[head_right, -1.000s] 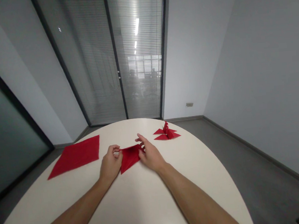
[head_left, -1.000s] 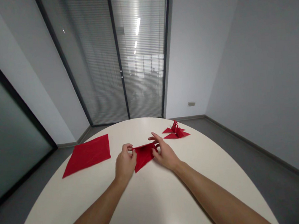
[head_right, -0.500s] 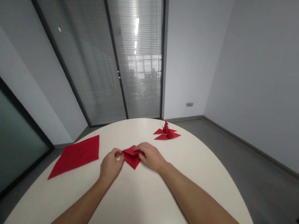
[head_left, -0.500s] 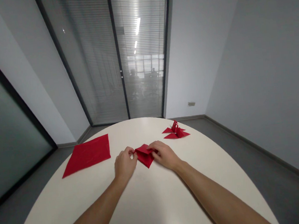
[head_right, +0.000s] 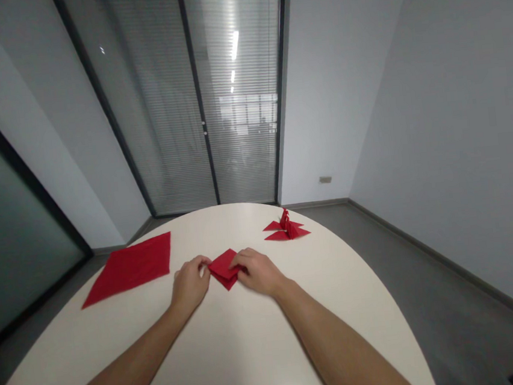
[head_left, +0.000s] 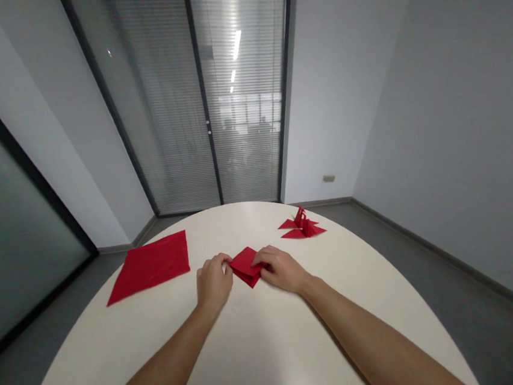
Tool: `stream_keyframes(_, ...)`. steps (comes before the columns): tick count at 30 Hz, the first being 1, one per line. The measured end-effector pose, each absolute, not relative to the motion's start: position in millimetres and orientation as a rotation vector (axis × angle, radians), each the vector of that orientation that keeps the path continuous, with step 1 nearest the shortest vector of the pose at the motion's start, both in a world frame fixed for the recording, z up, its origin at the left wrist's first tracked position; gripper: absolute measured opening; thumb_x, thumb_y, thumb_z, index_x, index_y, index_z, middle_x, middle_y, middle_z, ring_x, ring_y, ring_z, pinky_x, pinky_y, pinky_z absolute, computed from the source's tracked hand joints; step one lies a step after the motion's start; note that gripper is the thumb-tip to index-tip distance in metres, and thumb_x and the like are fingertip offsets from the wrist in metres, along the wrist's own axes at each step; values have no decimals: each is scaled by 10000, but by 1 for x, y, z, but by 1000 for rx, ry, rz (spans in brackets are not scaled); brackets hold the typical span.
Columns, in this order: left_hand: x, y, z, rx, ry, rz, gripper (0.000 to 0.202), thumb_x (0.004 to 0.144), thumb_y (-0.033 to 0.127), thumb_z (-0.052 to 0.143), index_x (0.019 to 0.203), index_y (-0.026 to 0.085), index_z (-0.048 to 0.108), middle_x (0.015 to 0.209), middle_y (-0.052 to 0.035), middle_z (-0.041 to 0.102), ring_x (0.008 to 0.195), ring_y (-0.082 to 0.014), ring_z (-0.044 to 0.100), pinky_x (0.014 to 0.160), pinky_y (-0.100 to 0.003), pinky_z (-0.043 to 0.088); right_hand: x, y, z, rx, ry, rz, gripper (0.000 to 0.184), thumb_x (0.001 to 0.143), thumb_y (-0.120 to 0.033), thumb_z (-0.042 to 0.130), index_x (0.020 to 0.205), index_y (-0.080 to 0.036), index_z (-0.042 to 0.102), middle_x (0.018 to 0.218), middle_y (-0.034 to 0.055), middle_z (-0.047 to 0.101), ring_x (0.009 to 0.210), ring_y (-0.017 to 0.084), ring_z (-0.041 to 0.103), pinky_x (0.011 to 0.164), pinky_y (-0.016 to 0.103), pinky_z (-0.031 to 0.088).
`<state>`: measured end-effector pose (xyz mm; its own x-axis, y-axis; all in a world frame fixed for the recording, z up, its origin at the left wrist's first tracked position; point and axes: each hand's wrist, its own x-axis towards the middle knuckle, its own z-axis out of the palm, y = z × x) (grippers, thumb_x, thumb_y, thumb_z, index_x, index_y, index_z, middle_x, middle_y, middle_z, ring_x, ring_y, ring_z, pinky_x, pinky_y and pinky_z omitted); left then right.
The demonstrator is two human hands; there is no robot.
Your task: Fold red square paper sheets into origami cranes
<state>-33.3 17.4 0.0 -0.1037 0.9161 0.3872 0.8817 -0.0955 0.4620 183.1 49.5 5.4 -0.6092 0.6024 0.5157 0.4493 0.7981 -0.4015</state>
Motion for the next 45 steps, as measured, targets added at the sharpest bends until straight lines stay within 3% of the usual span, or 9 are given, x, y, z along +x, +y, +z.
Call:
stream_keyframes(6, -31, 17, 1, 2164, 1819, 1118, 331, 799, -5, 453, 897, 222, 673, 1043, -29, 728, 1033, -205, 642, 968, -366, 481, 183, 50, 3, -768, -2391, 333, 330, 776, -25, 589, 990, -233, 729, 957, 26, 735, 959, 197, 637, 883, 321, 507)
stream_keyframes(11, -22, 13, 0, 2200, 1643, 1059, 254, 917, 145, 475, 1098, 207, 642, 1105, -69, 718, 1045, -206, 661, 956, -352, 513, 181, 44, 12, -737, -2419, 358, 289, 785, -102, 640, 1009, -249, 747, 987, 17, 748, 971, 202, 640, 896, 317, 502)
stream_keyframes(16, -19, 8, -2, 2362, 1603, 901, 343, 893, 248, 585, 1229, 186, 614, 1250, -120, 673, 1163, -256, 616, 1025, -414, 489, 181, 42, 14, -824, -2395, 357, 176, 837, -197, 649, 987, -226, 738, 940, 31, 743, 913, 202, 652, 844, 314, 503)
stream_keyframes(21, -20, 5, 1, 2532, 1401, 799, 385, 872, 205, 589, 1254, 237, 632, 1333, -88, 641, 1250, -251, 572, 1103, -437, 443, 182, 47, 7, -937, -2276, 382, 293, 893, -149, 553, 1153, -219, 669, 985, 48, 732, 868, 185, 663, 819, 316, 507)
stream_keyframes(29, -21, 6, -2, 2598, 1325, 714, 429, 918, 209, 520, 1341, 229, 583, 1451, -79, 563, 1359, -223, 499, 1171, -414, 384, 182, 56, -1, -923, -2349, 278, 446, 819, -82, 575, 1246, -181, 654, 1228, 103, 698, 1116, 251, 615, 1008, 430, 465)
stream_keyframes(34, -19, 7, -7, 2589, 1512, 481, 511, 999, 276, 364, 1498, 176, 407, 1582, -116, 385, 1476, -236, 340, 1208, -472, 276, 182, 58, -7, -1006, -2440, 189, 488, 899, -159, 516, 1382, -156, 582, 1414, 141, 587, 1257, 295, 550, 1090, 498, 414)
stream_keyframes(37, -18, 6, -11, 2588, 1648, 399, 540, 1006, 311, 335, 1513, 130, 379, 1602, -152, 325, 1496, -275, 290, 1206, -522, 229, 183, 58, -10, -1045, -2467, 182, 516, 918, -210, 512, 1432, -158, 536, 1458, 137, 544, 1329, 326, 494, 1121, 531, 380)
stream_keyframes(45, -15, 5, -9, 2580, 1816, 331, 561, 981, 257, 328, 1503, 61, 384, 1594, -173, 329, 1485, -310, 306, 1198, -556, 231, 183, 53, -4, -1100, -2452, 169, 579, 888, -382, 602, 1422, -168, 538, 1429, 126, 568, 1327, 325, 467, 1146, 502, 343)
